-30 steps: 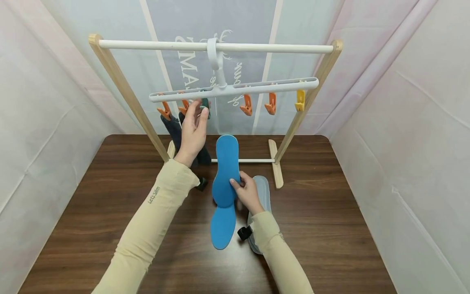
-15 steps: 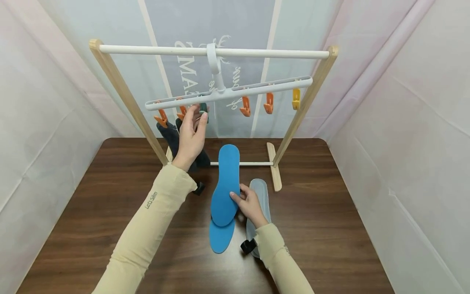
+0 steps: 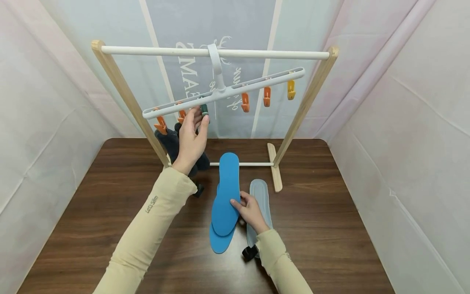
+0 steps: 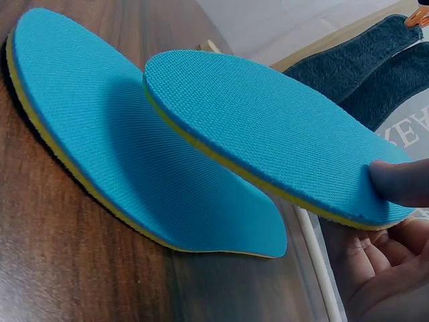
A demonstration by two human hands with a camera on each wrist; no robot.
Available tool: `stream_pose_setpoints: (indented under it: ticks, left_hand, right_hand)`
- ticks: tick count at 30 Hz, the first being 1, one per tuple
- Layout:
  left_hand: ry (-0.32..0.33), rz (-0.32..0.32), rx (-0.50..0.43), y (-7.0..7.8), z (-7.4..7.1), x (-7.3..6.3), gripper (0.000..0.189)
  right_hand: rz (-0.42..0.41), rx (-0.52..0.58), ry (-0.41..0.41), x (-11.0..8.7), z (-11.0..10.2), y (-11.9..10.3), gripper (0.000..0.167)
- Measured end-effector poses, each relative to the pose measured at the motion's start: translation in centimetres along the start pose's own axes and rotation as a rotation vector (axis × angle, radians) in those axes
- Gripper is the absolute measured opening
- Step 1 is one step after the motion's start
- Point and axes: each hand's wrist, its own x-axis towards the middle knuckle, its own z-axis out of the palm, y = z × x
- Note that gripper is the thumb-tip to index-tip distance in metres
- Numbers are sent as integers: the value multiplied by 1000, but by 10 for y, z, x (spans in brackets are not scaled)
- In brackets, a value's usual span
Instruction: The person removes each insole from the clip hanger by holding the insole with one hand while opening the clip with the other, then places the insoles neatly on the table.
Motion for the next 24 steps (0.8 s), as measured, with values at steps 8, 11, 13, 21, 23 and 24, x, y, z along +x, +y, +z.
stream_pose_setpoints:
  ticks: [8,11,13,21,23,24]
  left_hand:
    - [-45,-61,30,7,-5,-13,52]
    - [-74,-90,62,11,-8,-19,51]
    - [-85,-90,67,13,-10,-22,51]
    - [-93,-87,68,14,-16,-28,50]
    - [-88,-84,73,13,-17,-29,49]
    - [-84,-80,75,13,-18,-29,49]
  right_hand:
    - [7,4,-8,-3,2,2,34]
    - [19,6,-13,-4,3,3,34]
    - [24,3,-22,-4,3,4,35]
    - [78,5,-24,-6,7,8,36]
    - [91,2,-17,-6,8,10,35]
    - [100,2,-15,-5,9,11,35]
